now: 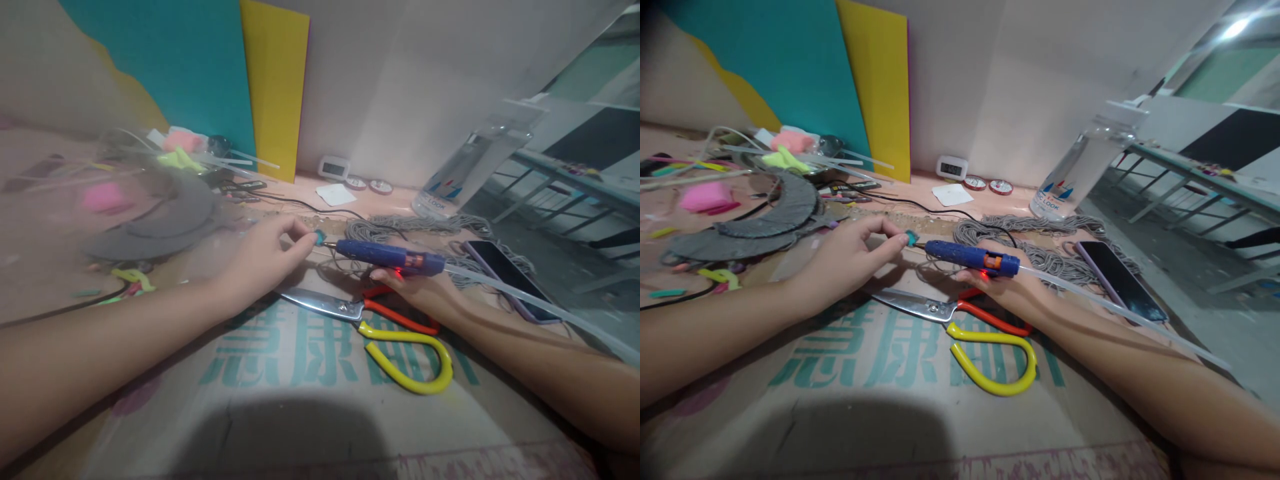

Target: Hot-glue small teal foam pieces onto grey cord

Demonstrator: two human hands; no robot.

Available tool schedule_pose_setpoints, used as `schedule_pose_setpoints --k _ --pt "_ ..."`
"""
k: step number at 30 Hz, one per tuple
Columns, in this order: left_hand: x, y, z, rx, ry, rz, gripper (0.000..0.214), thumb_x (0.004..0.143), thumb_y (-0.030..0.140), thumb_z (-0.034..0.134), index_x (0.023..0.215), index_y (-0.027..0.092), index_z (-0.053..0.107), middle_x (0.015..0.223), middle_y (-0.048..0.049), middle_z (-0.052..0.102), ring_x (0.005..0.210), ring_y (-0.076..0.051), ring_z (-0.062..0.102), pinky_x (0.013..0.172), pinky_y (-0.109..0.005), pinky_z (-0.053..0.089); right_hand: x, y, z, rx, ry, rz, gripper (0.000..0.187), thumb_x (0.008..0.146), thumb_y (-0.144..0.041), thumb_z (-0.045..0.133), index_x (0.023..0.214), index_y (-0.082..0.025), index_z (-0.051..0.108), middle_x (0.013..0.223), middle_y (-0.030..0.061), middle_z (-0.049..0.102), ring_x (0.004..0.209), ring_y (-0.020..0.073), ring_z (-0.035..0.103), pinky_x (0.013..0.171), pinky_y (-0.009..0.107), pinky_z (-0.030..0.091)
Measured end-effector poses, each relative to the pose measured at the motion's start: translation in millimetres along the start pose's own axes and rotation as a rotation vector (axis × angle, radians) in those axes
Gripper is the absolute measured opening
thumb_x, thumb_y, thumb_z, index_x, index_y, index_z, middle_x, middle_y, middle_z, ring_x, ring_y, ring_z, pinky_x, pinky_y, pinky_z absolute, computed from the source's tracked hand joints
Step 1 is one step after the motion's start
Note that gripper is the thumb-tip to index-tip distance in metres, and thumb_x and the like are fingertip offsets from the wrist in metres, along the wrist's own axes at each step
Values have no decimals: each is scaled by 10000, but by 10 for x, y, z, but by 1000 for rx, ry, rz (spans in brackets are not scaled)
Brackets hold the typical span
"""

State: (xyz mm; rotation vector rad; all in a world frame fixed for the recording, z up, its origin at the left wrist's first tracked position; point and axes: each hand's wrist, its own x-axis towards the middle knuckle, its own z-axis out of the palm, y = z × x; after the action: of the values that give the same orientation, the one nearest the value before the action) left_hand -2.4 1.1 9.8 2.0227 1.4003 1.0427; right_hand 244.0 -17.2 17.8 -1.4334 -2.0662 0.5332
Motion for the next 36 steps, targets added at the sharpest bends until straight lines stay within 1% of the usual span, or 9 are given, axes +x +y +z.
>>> schedule_pose_setpoints --k 6,10,14,20,26,32,36 --pt "-6 -2 1 -3 -9 -6 227 875 386 557 768 199 628 841 -12 702 782 -195 606 774 -303 440 5 -4 -1 -18 19 -14 299 786 -462 671 661 -248 505 626 3 573 603 200 547 556 342 454" --pt "-6 -10 -2 9 -11 0 240 879 395 548 774 195 632 837 -15 698 793 -197 602 787 -302 439 -3 18 -2 -27 17 -22 272 807 -430 663 683 -240 514 655 -3 573 622 185 535 577 322 437" --pt "-3 -12 -3 4 -7 1 237 876 393 549 767 197 627 840 -20 695 802 -203 604 782 -306 444 -11 23 -2 -38 27 -26 287 811 -433 657 673 -241 494 645 -10 552 613 178 521 568 313 416" --pt "2 -14 -3 -13 -16 -21 243 872 408 556 758 204 624 822 -12 692 765 -194 597 750 -299 449 -11 14 -1 -27 35 -15 261 811 -422 655 679 -251 508 658 -3 578 624 195 548 573 330 441" --pt "3 -23 -2 -14 -16 -25 235 873 398 555 748 211 620 816 -10 701 768 -197 609 759 -313 448 -2 23 8 -40 48 -26 259 812 -412 645 666 -248 509 647 3 582 610 193 553 558 331 454" --pt "19 -62 23 -64 -36 -51 246 866 416 567 737 210 609 791 -13 688 763 -197 617 720 -316 460 -13 9 -2 -57 58 -17 250 817 -410 648 679 -241 524 664 7 598 619 188 562 569 322 456" --pt "27 -96 36 -125 -62 -92 257 871 432 565 731 218 598 738 -15 676 737 -206 633 644 -318 479 -19 17 -2 -53 64 -9 206 822 -385 641 711 -247 538 659 -3 597 632 193 571 584 323 467"
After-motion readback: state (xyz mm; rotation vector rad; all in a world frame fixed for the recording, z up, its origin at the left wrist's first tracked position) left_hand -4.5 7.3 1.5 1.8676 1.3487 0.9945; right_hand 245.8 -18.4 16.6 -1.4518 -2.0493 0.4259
